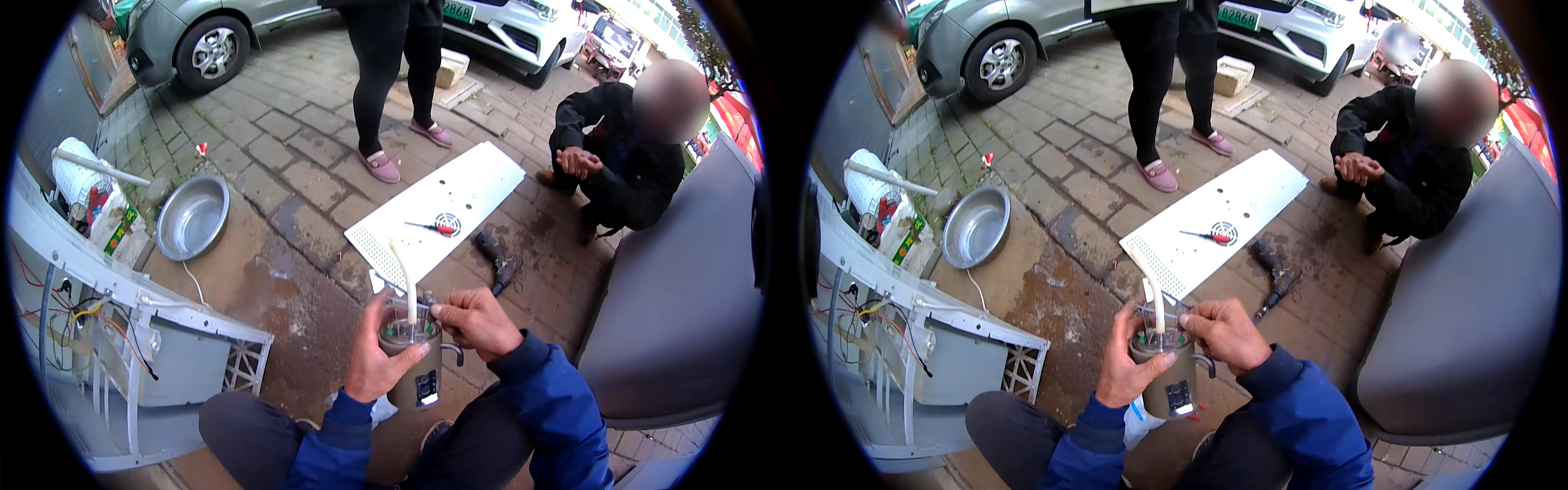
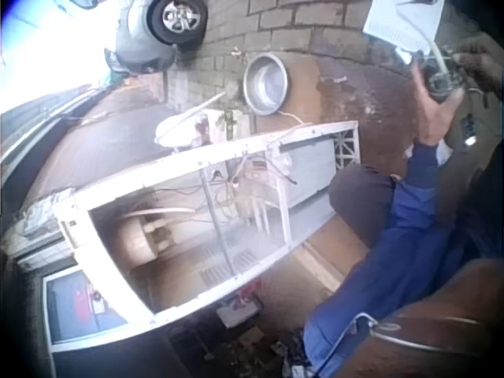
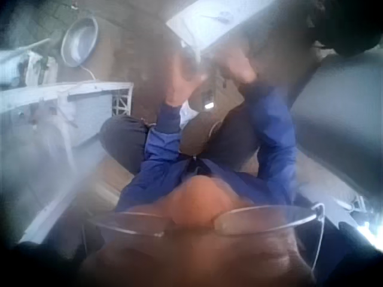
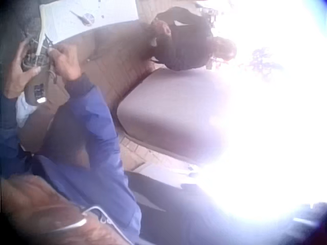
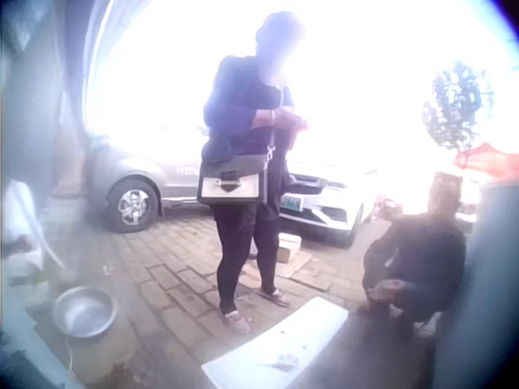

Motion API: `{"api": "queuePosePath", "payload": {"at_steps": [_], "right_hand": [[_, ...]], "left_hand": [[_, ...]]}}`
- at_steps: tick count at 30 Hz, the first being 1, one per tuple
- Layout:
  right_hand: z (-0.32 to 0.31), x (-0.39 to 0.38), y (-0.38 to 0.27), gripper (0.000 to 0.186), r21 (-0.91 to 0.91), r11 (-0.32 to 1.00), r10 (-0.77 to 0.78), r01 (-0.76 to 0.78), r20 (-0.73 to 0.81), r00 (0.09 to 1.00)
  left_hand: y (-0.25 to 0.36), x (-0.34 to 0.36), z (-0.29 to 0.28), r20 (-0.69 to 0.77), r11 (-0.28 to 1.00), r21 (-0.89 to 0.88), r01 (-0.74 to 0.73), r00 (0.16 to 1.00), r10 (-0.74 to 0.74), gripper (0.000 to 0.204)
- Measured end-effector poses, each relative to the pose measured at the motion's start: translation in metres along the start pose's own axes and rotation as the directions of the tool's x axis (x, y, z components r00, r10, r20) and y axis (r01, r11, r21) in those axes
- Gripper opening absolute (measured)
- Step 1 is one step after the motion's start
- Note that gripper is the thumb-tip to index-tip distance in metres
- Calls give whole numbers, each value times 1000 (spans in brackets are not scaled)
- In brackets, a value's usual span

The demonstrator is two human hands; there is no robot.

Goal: The person compares two cylindrical heating elements, then retrieves a new element from a drawer inside a cluttered workshop. They return outside to install the new element into a disassembled appliance, connecting wires and securing the unit.

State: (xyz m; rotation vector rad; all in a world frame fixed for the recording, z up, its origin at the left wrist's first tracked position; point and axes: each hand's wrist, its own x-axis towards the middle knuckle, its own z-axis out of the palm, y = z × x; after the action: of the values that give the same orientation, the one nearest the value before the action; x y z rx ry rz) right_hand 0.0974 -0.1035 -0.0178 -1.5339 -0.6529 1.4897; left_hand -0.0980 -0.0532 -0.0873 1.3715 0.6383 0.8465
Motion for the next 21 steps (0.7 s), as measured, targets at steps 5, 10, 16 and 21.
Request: {"api": "queuePosePath", "payload": {"at_steps": [5, 10, 16, 21], "right_hand": [[1, -1, 7, 26, -351, 922, -176, 167, 5, 984], [-9, 3, 17, 26, -413, 900, -163, 138, -24, 986], [0, -2, 10, 20, -439, 865, -276, 245, -8, 961], [4, -8, 9, 20, -576, 734, -441, 360, -1, 897]], "left_hand": [[-1, -3, 6, -15, 1000, 5, -4, 1000, 4, 98], [-20, -6, 8, -4, 980, 188, -68, 998, 70, 92], [-8, -10, 7, -34, 986, 148, -74, 996, 80, 86], [-8, -7, 2, -7, 968, 225, -108, 994, 113, 78]]}}
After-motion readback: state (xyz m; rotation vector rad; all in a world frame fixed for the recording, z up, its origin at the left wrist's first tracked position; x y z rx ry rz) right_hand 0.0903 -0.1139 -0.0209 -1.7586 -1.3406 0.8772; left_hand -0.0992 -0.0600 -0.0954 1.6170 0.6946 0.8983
